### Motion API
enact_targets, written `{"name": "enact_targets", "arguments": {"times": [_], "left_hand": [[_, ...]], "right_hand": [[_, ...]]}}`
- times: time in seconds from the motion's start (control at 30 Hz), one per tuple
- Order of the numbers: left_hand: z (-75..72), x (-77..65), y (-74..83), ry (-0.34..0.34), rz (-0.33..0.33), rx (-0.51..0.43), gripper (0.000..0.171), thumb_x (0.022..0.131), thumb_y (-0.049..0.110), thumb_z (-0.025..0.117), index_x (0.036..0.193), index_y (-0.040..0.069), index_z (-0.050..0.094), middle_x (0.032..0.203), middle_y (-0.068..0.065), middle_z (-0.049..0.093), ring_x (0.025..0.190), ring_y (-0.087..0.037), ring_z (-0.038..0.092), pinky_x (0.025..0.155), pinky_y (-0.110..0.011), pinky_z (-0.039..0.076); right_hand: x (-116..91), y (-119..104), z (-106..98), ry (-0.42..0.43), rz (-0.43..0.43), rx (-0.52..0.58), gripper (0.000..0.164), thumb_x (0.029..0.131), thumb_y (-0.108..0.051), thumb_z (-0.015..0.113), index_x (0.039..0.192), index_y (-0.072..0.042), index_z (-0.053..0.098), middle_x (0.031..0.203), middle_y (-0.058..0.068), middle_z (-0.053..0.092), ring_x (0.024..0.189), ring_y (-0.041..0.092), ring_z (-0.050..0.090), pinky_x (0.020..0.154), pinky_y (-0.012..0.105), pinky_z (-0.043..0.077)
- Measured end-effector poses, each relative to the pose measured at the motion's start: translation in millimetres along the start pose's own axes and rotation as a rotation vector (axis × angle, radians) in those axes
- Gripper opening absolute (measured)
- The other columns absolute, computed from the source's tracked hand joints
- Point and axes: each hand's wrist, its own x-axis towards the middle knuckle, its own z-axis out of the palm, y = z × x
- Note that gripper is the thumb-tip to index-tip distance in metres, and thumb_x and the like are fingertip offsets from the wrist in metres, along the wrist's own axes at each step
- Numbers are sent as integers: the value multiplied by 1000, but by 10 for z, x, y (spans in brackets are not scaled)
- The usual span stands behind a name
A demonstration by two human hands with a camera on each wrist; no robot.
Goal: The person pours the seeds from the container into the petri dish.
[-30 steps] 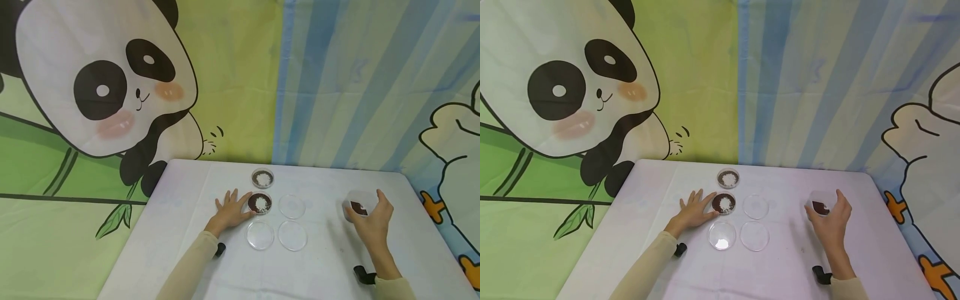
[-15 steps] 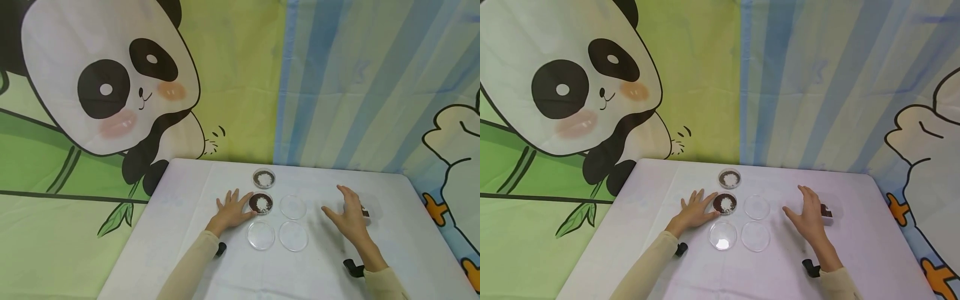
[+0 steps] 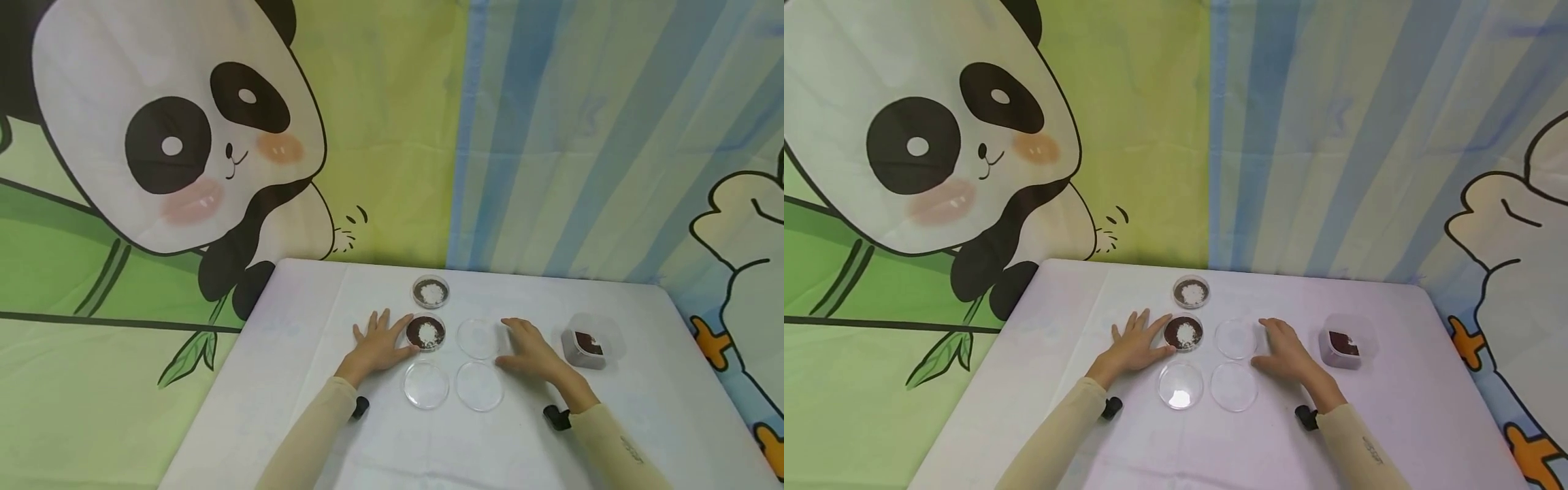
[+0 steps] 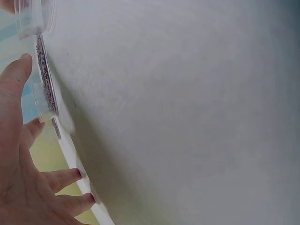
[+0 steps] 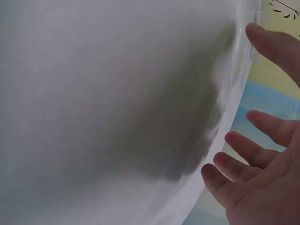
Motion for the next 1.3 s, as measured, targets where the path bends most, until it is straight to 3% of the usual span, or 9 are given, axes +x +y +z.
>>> {"name": "enact_targets", "arguments": {"times": [0.47, 0.7, 0.87, 1.07, 1.3], "left_hand": [[46, -5, -12, -2, 11, -1, 78, 90, 73, 51, 158, 44, 24, 164, -20, 13, 148, -48, 5, 104, -80, 4], [34, -1, -2, -3, 15, -17, 78, 91, 73, 51, 158, 44, 25, 164, -21, 12, 148, -48, 4, 104, -80, 2], [26, 10, 5, 4, 11, -14, 77, 91, 72, 52, 158, 44, 25, 164, -20, 13, 148, -48, 5, 104, -79, 2], [15, 6, 2, 0, 2, -7, 78, 91, 72, 52, 158, 43, 25, 164, -20, 13, 148, -48, 5, 104, -79, 3], [7, 2, -12, -4, 0, -8, 78, 90, 72, 52, 158, 43, 26, 164, -20, 14, 148, -48, 6, 104, -79, 3]], "right_hand": [[83, -16, 150, -11, -19, -113, 90, 74, -31, 90, 141, 9, 45, 142, 37, 40, 132, 55, 35, 100, 71, 33], [126, -112, 170, -4, 36, -168, 94, 75, -46, 86, 142, 6, 46, 142, 33, 42, 131, 56, 34, 97, 75, 31], [150, -149, 184, 10, 62, -191, 96, 73, -47, 87, 143, 5, 46, 142, 33, 42, 131, 56, 33, 96, 75, 30], [164, -146, 222, 14, 73, -201, 95, 71, -48, 88, 140, 4, 48, 142, 33, 40, 131, 56, 32, 96, 75, 29], [183, -158, 231, 33, 71, -136, 95, 72, -49, 87, 141, 2, 46, 143, 30, 43, 132, 52, 34, 98, 74, 28]]}}
